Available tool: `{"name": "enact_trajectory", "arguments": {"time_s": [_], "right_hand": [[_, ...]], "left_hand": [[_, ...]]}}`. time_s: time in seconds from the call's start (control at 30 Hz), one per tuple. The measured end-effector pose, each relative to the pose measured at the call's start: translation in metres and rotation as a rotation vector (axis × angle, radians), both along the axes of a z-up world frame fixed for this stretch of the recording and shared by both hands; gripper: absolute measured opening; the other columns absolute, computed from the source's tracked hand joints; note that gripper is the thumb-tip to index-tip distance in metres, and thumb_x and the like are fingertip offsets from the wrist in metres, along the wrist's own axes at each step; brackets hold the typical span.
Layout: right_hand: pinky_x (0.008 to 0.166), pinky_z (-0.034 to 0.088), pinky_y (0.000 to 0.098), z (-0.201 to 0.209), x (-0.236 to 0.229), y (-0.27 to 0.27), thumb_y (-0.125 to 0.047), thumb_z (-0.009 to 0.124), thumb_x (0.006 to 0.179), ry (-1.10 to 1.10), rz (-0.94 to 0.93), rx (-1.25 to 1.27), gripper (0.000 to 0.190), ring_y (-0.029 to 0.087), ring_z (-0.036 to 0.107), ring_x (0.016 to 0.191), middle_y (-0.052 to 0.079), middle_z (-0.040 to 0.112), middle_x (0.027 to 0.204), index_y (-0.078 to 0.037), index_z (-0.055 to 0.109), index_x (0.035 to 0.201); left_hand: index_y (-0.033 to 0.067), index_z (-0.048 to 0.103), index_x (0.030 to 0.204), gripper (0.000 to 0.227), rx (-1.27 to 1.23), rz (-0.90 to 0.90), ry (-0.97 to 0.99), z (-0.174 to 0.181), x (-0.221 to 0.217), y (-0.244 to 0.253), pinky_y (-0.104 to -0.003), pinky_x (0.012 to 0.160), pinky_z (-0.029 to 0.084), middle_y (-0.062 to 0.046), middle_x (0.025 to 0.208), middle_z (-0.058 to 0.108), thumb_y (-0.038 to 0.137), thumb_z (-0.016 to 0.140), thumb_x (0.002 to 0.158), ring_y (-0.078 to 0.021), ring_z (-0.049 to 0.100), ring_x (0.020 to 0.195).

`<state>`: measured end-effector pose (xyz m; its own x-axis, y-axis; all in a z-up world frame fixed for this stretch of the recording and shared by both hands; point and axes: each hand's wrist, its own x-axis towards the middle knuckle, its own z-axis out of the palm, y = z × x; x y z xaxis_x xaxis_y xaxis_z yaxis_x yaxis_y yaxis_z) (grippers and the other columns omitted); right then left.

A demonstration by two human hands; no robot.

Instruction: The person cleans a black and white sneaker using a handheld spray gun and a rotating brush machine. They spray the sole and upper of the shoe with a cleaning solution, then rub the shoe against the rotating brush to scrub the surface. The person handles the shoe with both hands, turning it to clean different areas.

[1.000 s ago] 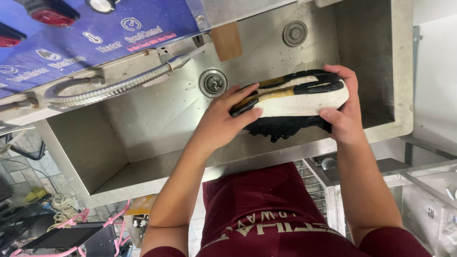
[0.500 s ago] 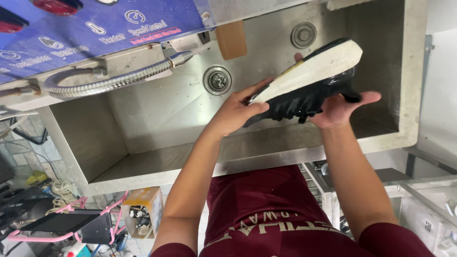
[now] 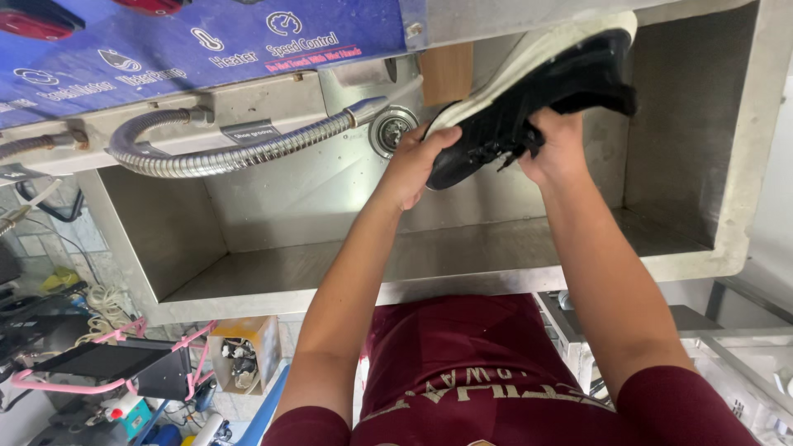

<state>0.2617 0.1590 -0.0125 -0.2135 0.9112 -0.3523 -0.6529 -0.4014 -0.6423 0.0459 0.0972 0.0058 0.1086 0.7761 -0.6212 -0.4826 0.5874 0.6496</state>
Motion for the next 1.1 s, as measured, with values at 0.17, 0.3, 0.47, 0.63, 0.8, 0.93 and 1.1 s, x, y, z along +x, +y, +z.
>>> {"name": "enact_trajectory", "arguments": {"time_s": [0.17, 0.3, 0.47, 0.63, 0.8, 0.93, 1.1], "right_hand": [[0.087, 0.058, 0.0369, 0.018, -0.023, 0.007, 0.011, 0.066, 0.093, -0.066, -0.023, 0.01, 0.027, 0.023, 0.07, 0.099, 0.009, 0.069, 0.108, -0.003, 0.062, 0.116], [0.082, 0.057, 0.0366, 0.008, -0.032, 0.0, 0.01, 0.067, 0.094, -0.057, -0.062, -0.019, 0.025, 0.023, 0.07, 0.094, 0.009, 0.069, 0.105, -0.003, 0.063, 0.115], [0.085, 0.058, 0.0353, 0.008, -0.041, -0.009, 0.01, 0.068, 0.094, -0.067, -0.053, -0.021, 0.023, 0.022, 0.071, 0.097, 0.009, 0.07, 0.106, -0.003, 0.064, 0.114], [0.084, 0.057, 0.0361, 0.016, -0.033, -0.004, 0.01, 0.067, 0.096, -0.037, -0.085, 0.015, 0.021, 0.023, 0.07, 0.096, 0.01, 0.069, 0.106, -0.002, 0.064, 0.114], [0.085, 0.058, 0.0361, 0.012, -0.04, -0.006, 0.013, 0.064, 0.091, -0.1, -0.103, 0.014, 0.029, 0.024, 0.071, 0.096, 0.01, 0.07, 0.106, -0.003, 0.063, 0.115], [0.085, 0.058, 0.0361, -0.002, -0.043, -0.016, 0.014, 0.06, 0.088, -0.025, -0.104, -0.038, 0.034, 0.023, 0.071, 0.097, 0.009, 0.069, 0.107, -0.005, 0.062, 0.116], [0.092, 0.056, 0.0401, 0.007, -0.015, -0.035, -0.008, 0.065, 0.1, 0.134, 0.003, 0.017, 0.031, 0.028, 0.066, 0.107, 0.016, 0.064, 0.118, -0.002, 0.06, 0.13]], "left_hand": [[-0.0018, 0.065, 0.124, 0.045, -0.077, 0.071, -0.116, -0.01, -0.009, 0.004, -0.032, 0.082, 0.059, -0.012, 0.109, 0.074, 0.026, 0.072, 0.09, -0.0192, 0.072, 0.096], [-0.0021, 0.064, 0.126, 0.045, -0.085, 0.093, -0.163, -0.019, -0.017, 0.001, -0.036, 0.08, 0.06, -0.014, 0.108, 0.072, 0.025, 0.072, 0.09, -0.0222, 0.072, 0.093], [-0.0011, 0.064, 0.13, 0.048, -0.016, 0.063, -0.116, -0.016, -0.028, -0.005, -0.033, 0.087, 0.059, -0.011, 0.112, 0.074, 0.023, 0.072, 0.089, -0.0193, 0.073, 0.099], [-0.0027, 0.066, 0.129, 0.047, -0.019, 0.024, -0.134, -0.016, -0.019, 0.005, -0.033, 0.086, 0.058, -0.012, 0.111, 0.075, 0.024, 0.071, 0.091, -0.0199, 0.072, 0.098], [0.0004, 0.065, 0.126, 0.044, -0.084, 0.064, -0.194, -0.014, -0.021, 0.002, -0.035, 0.083, 0.06, -0.012, 0.108, 0.074, 0.024, 0.071, 0.089, -0.0223, 0.073, 0.095], [0.0019, 0.065, 0.128, 0.045, -0.038, 0.044, -0.103, -0.01, -0.034, -0.009, -0.034, 0.09, 0.057, -0.009, 0.113, 0.074, 0.023, 0.072, 0.089, -0.019, 0.071, 0.102], [0.001, 0.067, 0.136, 0.048, 0.143, -0.164, 0.14, 0.029, -0.026, -0.018, -0.035, 0.102, 0.051, -0.016, 0.126, 0.072, 0.021, 0.073, 0.092, -0.0209, 0.067, 0.114]]}}
